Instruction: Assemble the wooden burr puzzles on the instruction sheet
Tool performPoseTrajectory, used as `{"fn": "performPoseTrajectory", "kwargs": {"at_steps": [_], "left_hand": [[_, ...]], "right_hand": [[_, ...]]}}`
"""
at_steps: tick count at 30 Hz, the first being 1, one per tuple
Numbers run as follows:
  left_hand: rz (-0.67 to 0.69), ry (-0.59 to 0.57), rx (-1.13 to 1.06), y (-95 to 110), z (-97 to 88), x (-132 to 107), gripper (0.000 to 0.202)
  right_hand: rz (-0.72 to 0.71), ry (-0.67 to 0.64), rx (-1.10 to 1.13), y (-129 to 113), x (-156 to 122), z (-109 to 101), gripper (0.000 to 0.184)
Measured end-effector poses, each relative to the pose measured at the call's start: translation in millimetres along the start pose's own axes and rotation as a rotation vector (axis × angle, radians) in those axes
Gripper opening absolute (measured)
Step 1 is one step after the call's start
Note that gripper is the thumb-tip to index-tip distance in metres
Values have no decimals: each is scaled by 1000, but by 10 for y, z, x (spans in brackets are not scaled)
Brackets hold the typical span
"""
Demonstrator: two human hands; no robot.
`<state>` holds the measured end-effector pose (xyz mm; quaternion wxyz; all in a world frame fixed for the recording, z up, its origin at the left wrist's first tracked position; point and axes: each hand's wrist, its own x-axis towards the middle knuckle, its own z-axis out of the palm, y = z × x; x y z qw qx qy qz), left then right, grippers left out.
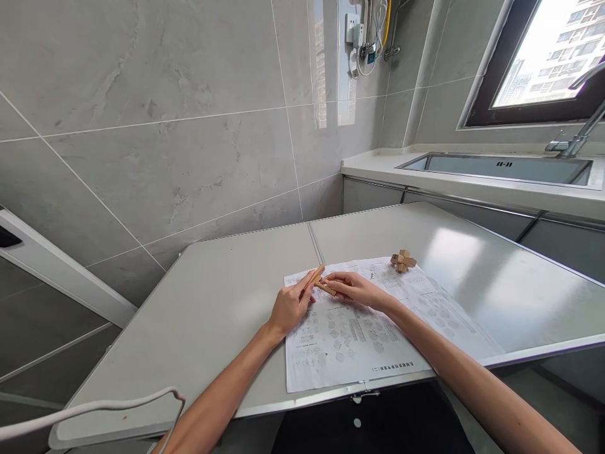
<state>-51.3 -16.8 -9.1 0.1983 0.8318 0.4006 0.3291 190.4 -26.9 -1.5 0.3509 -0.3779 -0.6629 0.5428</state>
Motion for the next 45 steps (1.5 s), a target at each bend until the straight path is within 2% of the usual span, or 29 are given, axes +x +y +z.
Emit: {"fn": "performPoseTrajectory", "kwargs": {"at_steps": [12, 21, 32, 45], "left_hand": [[-24, 29, 99, 63, -8, -10, 46], [34, 50, 259, 63, 76, -29, 45], [64, 53, 282, 50, 81, -14, 45], [42, 122, 340, 51, 123, -27, 44]], "right_hand": [[-35, 3, -22, 8, 0, -5, 55], [-65, -37, -8, -16, -10, 7, 50], [-52, -30, 20, -30, -6, 21, 51], [-47, -26, 9, -57, -19, 53, 56]]}}
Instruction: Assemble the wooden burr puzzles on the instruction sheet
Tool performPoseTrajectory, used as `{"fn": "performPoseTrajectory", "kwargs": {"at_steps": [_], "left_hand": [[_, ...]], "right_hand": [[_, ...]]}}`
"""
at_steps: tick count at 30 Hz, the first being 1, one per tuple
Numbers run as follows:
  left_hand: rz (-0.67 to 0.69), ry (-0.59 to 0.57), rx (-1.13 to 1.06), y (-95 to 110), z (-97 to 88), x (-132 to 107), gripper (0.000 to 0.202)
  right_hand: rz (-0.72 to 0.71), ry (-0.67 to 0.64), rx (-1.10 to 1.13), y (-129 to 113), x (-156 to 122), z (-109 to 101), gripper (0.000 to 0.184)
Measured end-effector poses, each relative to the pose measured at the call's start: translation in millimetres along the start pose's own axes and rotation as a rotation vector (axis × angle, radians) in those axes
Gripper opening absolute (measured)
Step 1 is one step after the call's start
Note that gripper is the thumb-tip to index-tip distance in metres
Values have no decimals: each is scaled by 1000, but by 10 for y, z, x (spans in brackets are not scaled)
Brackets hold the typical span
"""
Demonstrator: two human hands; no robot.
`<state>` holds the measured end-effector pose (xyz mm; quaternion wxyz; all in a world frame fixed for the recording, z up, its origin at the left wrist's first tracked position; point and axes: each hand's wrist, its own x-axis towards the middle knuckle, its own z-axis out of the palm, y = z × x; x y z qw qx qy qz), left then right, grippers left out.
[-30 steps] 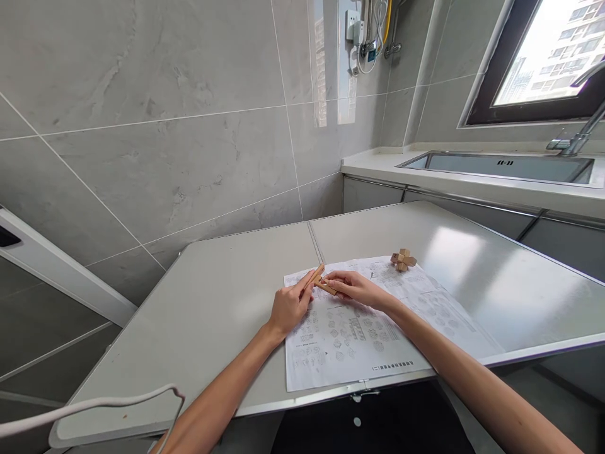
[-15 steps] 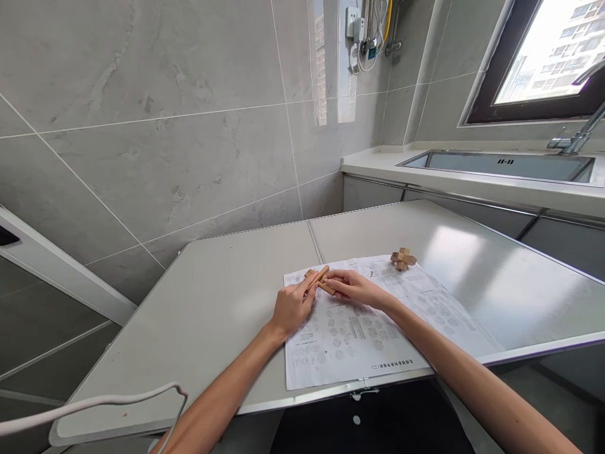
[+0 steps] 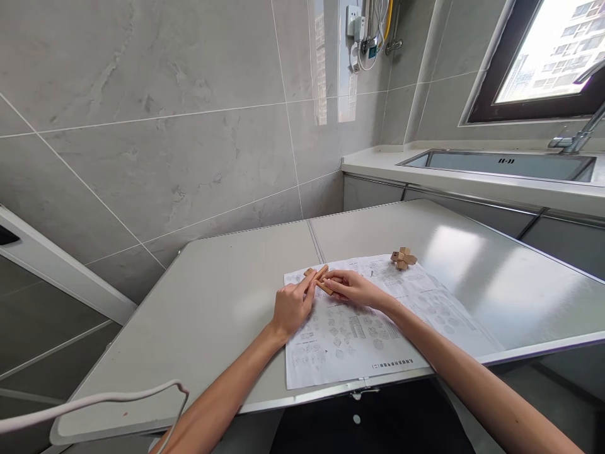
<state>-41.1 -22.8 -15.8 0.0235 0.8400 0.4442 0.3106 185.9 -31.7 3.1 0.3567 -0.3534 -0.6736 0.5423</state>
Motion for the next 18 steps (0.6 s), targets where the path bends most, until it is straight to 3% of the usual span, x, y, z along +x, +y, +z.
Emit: {"fn": "performPoseTrajectory", "kwargs": {"at_steps": [18], "left_hand": [[47, 54, 133, 26, -19, 0, 44]], "right_hand": [[-25, 38, 44, -4, 4, 43, 58]]}}
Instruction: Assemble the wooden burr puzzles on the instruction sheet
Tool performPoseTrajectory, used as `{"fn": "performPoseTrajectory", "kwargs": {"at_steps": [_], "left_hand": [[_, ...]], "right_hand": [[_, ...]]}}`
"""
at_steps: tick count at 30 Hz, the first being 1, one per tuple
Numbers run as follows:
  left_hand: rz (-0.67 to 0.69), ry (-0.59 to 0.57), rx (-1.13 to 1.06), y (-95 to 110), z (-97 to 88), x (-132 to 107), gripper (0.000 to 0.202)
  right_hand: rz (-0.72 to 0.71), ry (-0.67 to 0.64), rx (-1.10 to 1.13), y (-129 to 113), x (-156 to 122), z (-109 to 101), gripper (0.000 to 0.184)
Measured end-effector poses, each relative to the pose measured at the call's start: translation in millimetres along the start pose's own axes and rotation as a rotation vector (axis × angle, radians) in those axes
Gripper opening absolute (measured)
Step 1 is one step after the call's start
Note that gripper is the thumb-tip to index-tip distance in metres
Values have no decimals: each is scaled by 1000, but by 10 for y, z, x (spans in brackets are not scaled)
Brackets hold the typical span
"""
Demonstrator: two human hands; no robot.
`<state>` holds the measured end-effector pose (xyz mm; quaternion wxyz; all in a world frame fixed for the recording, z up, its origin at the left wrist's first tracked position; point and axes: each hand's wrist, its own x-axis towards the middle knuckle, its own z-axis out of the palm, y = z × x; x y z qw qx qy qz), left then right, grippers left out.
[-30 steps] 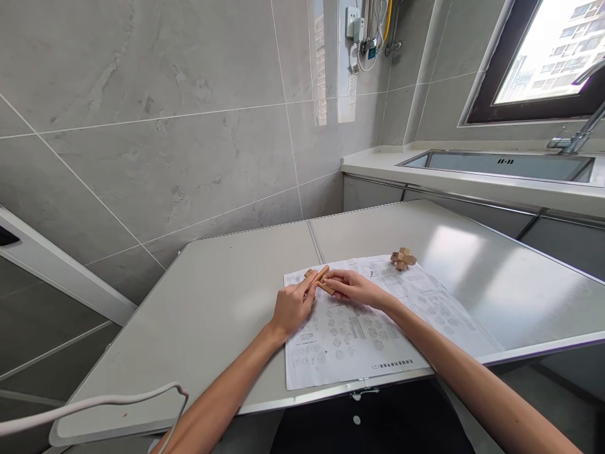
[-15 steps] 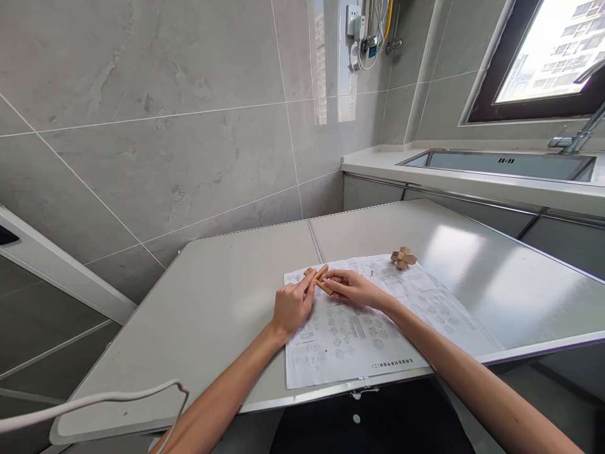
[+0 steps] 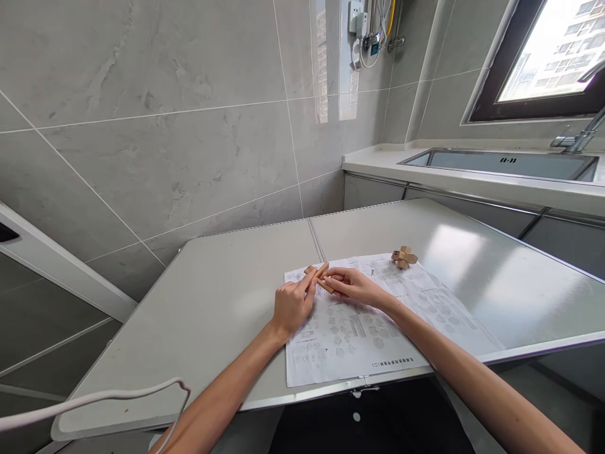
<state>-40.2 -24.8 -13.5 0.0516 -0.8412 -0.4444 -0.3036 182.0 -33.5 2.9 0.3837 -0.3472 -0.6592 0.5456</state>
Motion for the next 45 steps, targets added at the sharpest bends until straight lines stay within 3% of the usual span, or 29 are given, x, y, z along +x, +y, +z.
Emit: {"fn": "performPoseTrajectory", "kwargs": {"at_steps": [8, 17, 31, 45], "left_hand": [[47, 66, 27, 40, -37, 15, 41], [23, 8, -75, 32, -53, 25, 44], [19, 31, -166, 27, -63, 32, 41], [110, 95, -16, 27, -50, 30, 39]], "right_hand": [[-18, 21, 28, -11, -2, -5, 55], [1, 24, 46, 18, 1, -28, 53], [10, 3, 53, -4, -5, -58, 53], [14, 15, 57, 10, -5, -52, 54]]}}
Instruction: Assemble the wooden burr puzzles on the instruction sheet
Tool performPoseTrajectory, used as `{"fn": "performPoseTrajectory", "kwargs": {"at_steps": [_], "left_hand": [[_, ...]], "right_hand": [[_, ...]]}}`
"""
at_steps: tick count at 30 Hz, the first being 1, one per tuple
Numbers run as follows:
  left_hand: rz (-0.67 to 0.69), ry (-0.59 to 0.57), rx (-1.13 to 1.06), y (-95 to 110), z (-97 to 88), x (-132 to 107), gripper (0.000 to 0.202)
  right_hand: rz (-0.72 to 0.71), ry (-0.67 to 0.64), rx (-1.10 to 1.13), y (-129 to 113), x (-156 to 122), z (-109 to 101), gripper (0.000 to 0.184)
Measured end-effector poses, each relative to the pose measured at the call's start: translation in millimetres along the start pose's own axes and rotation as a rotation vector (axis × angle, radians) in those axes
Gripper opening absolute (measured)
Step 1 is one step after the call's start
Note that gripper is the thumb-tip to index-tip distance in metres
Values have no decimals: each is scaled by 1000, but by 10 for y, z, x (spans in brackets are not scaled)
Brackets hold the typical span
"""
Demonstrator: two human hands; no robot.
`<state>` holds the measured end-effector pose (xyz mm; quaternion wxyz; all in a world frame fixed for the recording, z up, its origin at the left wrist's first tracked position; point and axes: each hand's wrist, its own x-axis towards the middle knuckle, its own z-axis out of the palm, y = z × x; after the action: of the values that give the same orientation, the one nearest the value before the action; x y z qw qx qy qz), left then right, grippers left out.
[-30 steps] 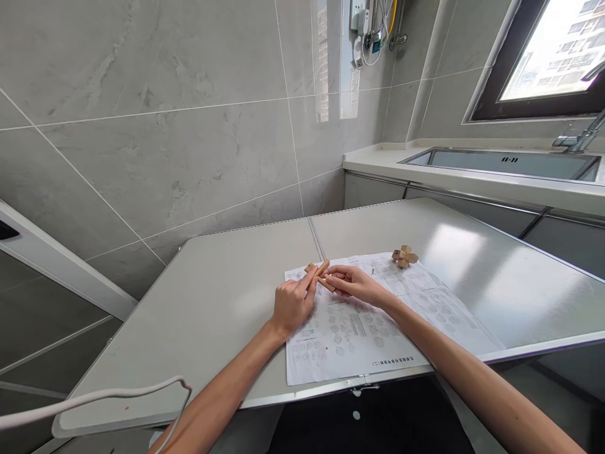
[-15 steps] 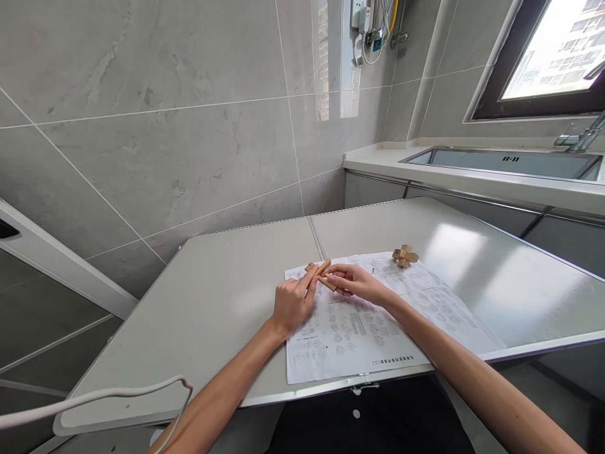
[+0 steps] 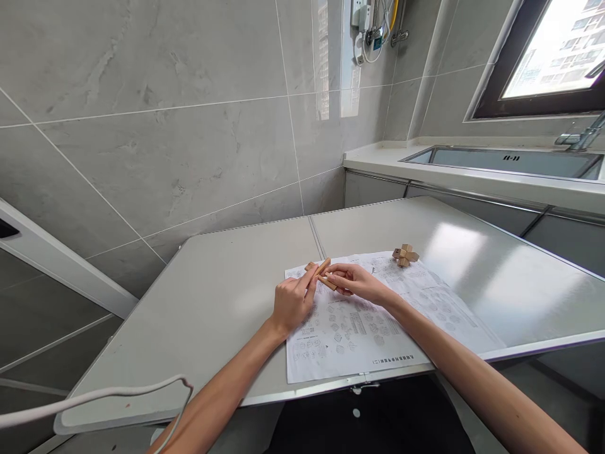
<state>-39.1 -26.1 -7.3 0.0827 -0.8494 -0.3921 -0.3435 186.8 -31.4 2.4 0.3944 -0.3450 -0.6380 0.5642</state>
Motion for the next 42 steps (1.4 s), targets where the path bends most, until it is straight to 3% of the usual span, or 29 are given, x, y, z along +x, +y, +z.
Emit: {"fn": "performPoseTrajectory", "kwargs": {"at_steps": [9, 11, 15, 19, 24, 29, 33, 39, 42], "left_hand": [[-164, -103, -197, 38, -57, 29, 43], [-250, -88, -305, 71, -92, 44, 46], [-493, -34, -611, 116, -146, 81, 73], [-669, -86, -818, 97, -156, 146, 59], [-707, -193, -1105, 57, -162, 221, 53], [-738, -238, -1176, 40, -155, 222, 48], [-813, -161, -1204, 15, -122, 215, 46], [-1004, 114, -1242, -117, -68, 212, 40], [-1052, 152, -1281, -163, -54, 204, 36]], "right_hand": [[2, 5, 2, 7, -3, 2, 54], [-2, 9, 6, 7, -4, 1, 56], [-3, 11, -14, -5, -13, -6, 56], [-7, -5, -31, -21, -28, -6, 54], [-8, -24, -35, -25, -35, 6, 53], [-8, -20, -62, -24, -33, 16, 54], [-28, 23, -94, -12, -20, 22, 56], [-38, 216, -203, 19, -1, 5, 51], [-37, 255, -279, 78, 19, -8, 45]]}}
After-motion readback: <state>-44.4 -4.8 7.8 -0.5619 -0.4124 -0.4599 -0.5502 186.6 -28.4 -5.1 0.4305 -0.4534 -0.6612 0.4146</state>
